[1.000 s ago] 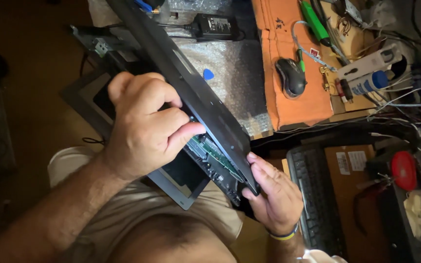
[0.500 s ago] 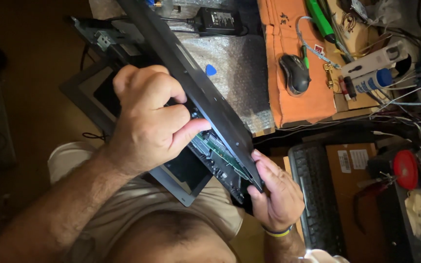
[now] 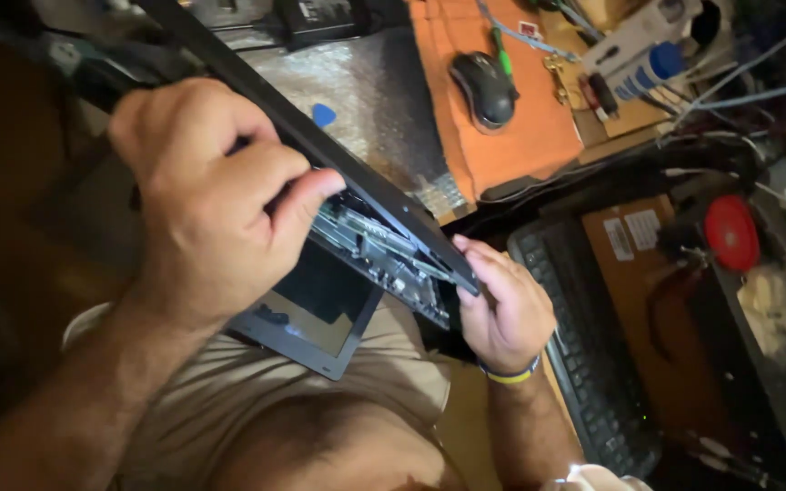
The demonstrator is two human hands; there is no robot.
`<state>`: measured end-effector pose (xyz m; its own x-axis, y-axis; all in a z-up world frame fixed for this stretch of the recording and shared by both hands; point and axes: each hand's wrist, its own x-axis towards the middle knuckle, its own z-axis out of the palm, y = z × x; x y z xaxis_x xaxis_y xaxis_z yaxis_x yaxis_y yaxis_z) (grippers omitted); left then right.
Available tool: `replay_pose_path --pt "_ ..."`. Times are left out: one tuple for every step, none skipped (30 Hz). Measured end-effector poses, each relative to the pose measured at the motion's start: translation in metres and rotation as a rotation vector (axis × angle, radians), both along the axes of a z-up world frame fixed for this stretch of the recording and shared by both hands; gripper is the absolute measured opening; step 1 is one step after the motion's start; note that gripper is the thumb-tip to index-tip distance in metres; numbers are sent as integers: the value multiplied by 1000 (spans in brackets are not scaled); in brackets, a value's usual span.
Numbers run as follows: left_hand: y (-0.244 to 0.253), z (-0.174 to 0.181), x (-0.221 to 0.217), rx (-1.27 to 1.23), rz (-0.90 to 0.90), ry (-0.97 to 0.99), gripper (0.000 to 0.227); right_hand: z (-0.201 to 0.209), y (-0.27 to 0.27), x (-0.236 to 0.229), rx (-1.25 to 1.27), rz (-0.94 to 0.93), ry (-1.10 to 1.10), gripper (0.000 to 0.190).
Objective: Disassembling a laptop to access internal components using prying tools and a screwdriver
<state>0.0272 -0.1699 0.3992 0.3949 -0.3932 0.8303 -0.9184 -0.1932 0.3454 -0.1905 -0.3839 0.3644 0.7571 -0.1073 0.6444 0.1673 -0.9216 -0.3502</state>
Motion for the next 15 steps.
replay_pose_path --pt "-4 2 2 0 4 3 47 2 -2 3 -32 -33 10 23" --pt "-6 3 4 -1 9 6 44 3 -3 5 -64 -66 20 24" --pt "-10 5 5 1 5 2 44 5 -5 6 -62 -69 15 24" --pt "-13 7 7 8 8 4 45 7 -6 7 -66 -95 15 23" --pt "-15 8 9 14 14 8 46 10 -8 9 -72 -117 18 23" --pt "-18 10 11 15 14 5 46 13 -11 11 -71 -117 15 23" --pt "-20 11 12 38 22 3 48 17 -13 12 -45 -99 18 32" --pt "-22 12 13 60 29 1 51 20 -16 13 -19 -82 20 42" --pt "-24 12 14 61 27 0 51 25 -15 15 -18 -85 18 42" --pt "-26 13 14 69 24 0 47 29 -14 17 -46 -106 10 38" --pt "-28 13 15 75 22 -1 43 34 -14 20 -76 -126 1 35" --pt "-31 17 8 73 20 -3 43 35 -15 20 -77 -128 -1 35" --pt "-32 20 0 103 -5 -14 41 36 -16 19 -52 -130 12 31" --pt "-34 23 -8 132 -31 -26 41 36 -17 18 -27 -132 25 27" --pt "-35 24 -15 132 -34 -26 41 38 -17 18 -27 -135 25 27"
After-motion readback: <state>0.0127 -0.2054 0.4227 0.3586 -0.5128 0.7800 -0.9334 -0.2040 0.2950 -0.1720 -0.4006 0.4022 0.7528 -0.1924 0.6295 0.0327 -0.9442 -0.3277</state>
